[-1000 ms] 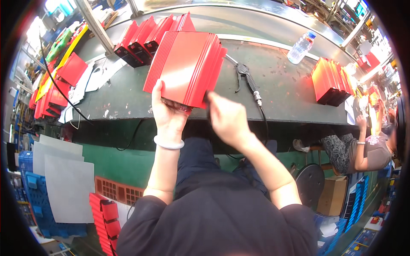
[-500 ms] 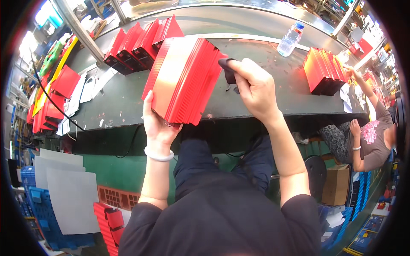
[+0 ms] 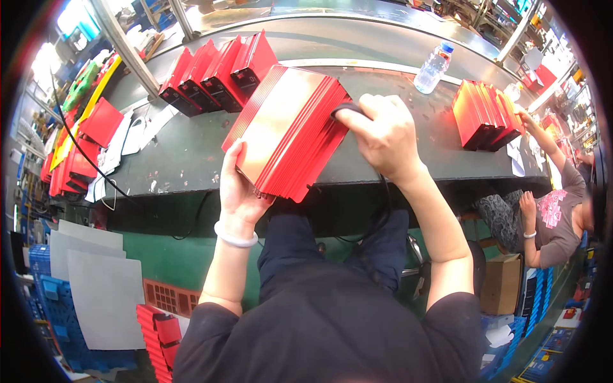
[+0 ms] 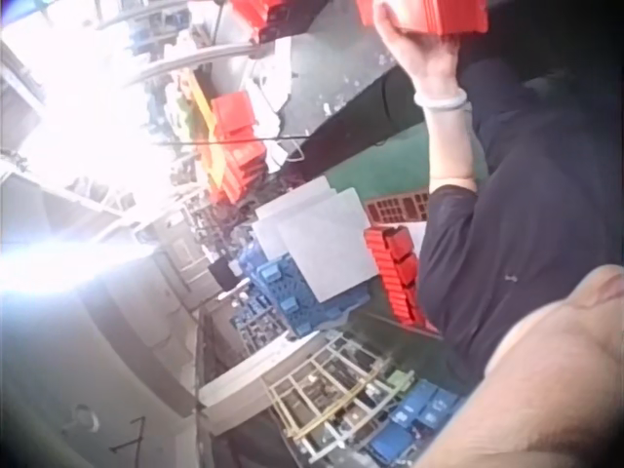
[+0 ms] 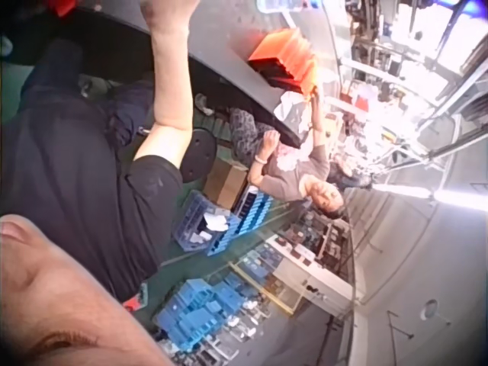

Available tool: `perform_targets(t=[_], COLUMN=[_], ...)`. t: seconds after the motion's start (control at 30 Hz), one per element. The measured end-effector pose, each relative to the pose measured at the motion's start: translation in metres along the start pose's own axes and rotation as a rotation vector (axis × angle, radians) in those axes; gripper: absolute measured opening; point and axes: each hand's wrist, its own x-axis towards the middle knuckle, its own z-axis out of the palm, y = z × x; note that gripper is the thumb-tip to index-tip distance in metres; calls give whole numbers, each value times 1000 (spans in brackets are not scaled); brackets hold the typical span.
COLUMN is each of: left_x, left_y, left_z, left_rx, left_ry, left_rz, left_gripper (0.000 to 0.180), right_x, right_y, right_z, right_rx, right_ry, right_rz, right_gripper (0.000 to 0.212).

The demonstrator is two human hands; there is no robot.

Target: Cleaning red metal electronics housings using a cloth and an air nozzle at a factory assembly line.

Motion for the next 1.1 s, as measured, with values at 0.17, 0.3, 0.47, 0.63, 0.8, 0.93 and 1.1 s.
perform_targets(t=[0.17,0.3,0.47,0.63,0.8,0.93,1.1], left_x=[4,4,9,11,10,11,9], left_y=[-2,1,3,0,0,1,-1], left_z=[1,-3,-8,-11,-10,-8,0], left_rx=[32,32,38,33,40,38,46], left_ry=[-30,-10,-46,-32,-43,-6,144], left_rz=[-41,-33,-103,-77,-101,-131,-116], left_gripper=[55,56,57,56,55,52,48], right_x=[-11,-11,-22,-18,-17,-23,-23], right_y=[-15,7,-13,3,8,-1,2], right_z=[9,5,16,13,10,17,13], right_rx=[136,-63,105,21,73,195,97], right_ry=[-6,8,-14,-33,-93,-58,-78], right_rz=[-139,-41,-130,-21,-68,-113,-7], right_gripper=[20,22,21,22,23,25,24])
